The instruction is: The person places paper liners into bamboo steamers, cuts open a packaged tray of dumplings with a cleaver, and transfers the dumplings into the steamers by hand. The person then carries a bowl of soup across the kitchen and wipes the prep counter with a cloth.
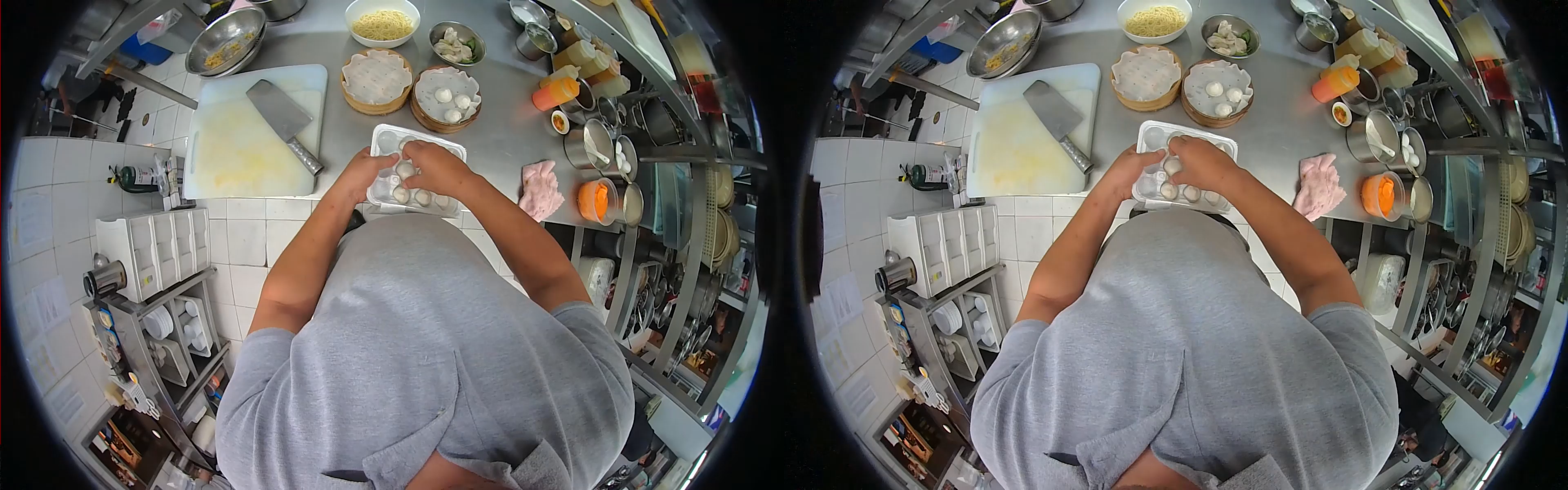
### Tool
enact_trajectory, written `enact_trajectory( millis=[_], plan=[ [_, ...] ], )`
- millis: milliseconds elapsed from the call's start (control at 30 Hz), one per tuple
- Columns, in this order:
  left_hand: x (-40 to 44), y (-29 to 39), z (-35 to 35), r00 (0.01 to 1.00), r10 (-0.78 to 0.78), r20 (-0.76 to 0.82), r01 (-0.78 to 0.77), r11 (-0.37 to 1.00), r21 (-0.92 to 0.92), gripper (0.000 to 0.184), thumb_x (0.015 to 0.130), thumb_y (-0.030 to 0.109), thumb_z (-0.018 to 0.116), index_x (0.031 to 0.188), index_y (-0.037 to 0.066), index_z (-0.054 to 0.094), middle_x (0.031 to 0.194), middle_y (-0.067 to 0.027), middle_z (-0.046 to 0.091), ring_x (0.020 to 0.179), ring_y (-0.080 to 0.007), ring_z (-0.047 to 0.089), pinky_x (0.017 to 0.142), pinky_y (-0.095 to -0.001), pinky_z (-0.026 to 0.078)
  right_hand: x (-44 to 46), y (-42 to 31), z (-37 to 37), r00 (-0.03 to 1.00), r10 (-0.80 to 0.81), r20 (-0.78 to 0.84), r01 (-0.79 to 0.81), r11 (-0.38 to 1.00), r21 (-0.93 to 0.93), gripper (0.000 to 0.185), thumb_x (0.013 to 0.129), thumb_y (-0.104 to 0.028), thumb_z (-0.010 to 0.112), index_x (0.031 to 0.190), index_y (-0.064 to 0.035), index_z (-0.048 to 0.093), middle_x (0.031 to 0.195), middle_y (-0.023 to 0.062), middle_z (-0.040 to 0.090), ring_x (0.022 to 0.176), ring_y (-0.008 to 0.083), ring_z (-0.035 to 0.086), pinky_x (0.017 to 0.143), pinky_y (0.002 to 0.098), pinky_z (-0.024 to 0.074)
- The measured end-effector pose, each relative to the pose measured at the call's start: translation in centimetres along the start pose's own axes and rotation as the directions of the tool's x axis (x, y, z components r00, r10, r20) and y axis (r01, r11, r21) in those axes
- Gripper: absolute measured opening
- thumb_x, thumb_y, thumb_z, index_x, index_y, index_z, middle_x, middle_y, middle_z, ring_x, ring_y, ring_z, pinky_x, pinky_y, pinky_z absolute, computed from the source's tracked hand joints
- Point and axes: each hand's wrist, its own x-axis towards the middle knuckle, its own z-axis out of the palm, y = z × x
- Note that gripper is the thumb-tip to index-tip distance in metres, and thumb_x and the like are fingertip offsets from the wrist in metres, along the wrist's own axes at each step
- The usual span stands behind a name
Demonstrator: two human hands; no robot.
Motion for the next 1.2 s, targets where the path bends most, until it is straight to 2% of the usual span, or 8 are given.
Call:
enact_trajectory(
  millis=[233,533,633,700,767,867,1033,1200],
  plan=[
    [-0.1,-0.3,-0.9,0.994,0.106,0.036,-0.108,0.993,0.057,0.04,0.105,0.013,0.077,0.135,-0.01,0.065,0.121,-0.019,0.077,0.098,-0.0262,0.08,0.077,-0.0433,0.069,0.1,-1.1,-0.1,1.0,0.007,0.003,-0.006,0.997,-0.08,0.048,0.082,-0.026,0.091,0.12,-0.0039,0.072,0.126,0.0176,0.07,0.119,0.0377,0.071,0.102,0.049,0.0577],
    [-0.5,0.0,-1.8,0.987,0.087,-0.134,-0.068,0.987,0.144,0.045,0.105,0.02,0.078,0.14,-0.005,0.063,0.125,-0.0158,0.076,0.108,-0.0245,0.077,0.09,-0.0391,0.066,0.7,0.3,1.6,0.994,0.007,-0.105,-0.008,1.0,-0.009,0.044,0.075,-0.024,0.091,0.111,-0.0054,0.073,0.115,0.0147,0.071,0.107,0.0333,0.072,0.091,0.0454,0.0587],
    [-0.8,0.0,-2.7,0.952,0.21,-0.22,-0.116,0.919,0.376,0.046,0.104,0.023,0.08,0.135,-0.007,0.066,0.118,-0.0153,0.077,0.103,-0.0235,0.076,0.089,-0.0387,0.063,0.9,2.1,0.4,0.981,0.099,-0.166,-0.067,0.98,0.188,0.041,0.076,-0.021,0.091,0.108,-0.0041,0.071,0.104,0.0146,0.072,0.098,0.0318,0.072,0.085,0.0439,0.0581],
    [-1.0,-0.6,-3.8,0.9,0.386,-0.201,-0.132,0.682,0.719,0.044,0.102,0.026,0.081,0.127,-0.008,0.07,0.111,-0.0148,0.077,0.097,-0.022,0.073,0.085,-0.038,0.06,1.4,3.6,-1.8,0.922,0.222,-0.316,-0.115,0.939,0.324,0.04,0.076,-0.018,0.09,0.108,-0.0028,0.07,0.1,0.0162,0.073,0.092,0.0302,0.071,0.082,0.0424,0.058],
    [-1.1,-0.9,-4.1,0.867,0.435,-0.241,-0.127,0.661,0.739,0.043,0.1,0.027,0.082,0.121,-0.009,0.072,0.106,-0.014,0.078,0.094,-0.0201,0.071,0.083,-0.0368,0.058,3.3,5.5,-4.4,0.9,0.255,-0.354,-0.138,0.936,0.324,0.038,0.077,-0.015,0.089,0.108,-0.003,0.071,0.107,0.0181,0.076,0.098,0.0327,0.073,0.086,0.0431,0.0582],
    [-0.4,-1.8,-5.2,0.842,0.464,-0.274,-0.104,0.639,0.762,0.043,0.1,0.028,0.083,0.121,-0.008,0.072,0.105,-0.0121,0.078,0.092,-0.0189,0.07,0.082,-0.0357,0.057,5.9,6.5,-7.7,0.853,0.15,-0.5,-0.123,0.989,0.087,0.034,0.081,-0.013,0.084,0.111,-0.0035,0.072,0.114,0.0182,0.077,0.107,0.036,0.075,0.093,0.0464,0.0589],
    [-0.3,-1.4,-5.3,0.834,0.462,-0.302,-0.117,0.682,0.722,0.045,0.095,0.034,0.085,0.11,-0.007,0.074,0.093,-0.0144,0.075,0.084,-0.0241,0.069,0.079,-0.0399,0.056,8.9,6.1,-9.4,0.978,0.029,-0.207,-0.115,0.902,-0.417,0.033,0.086,-0.01,0.075,0.118,-0.0056,0.075,0.125,0.0164,0.078,0.12,0.0376,0.074,0.105,0.0507,0.0585],
    [-1.5,0.0,-4.0,0.852,0.428,-0.3,-0.055,0.644,0.763,0.039,0.097,0.031,0.084,0.102,-0.006,0.072,0.089,-0.0086,0.07,0.08,-0.0176,0.06,0.073,-0.0385,0.051,10.9,8.2,-9.2,0.999,-0.003,-0.052,-0.019,0.907,-0.421,0.042,0.086,-0.013,0.077,0.128,-0.0106,0.077,0.126,0.0163,0.077,0.122,0.0371,0.073,0.106,0.0498,0.058]
  ],
)
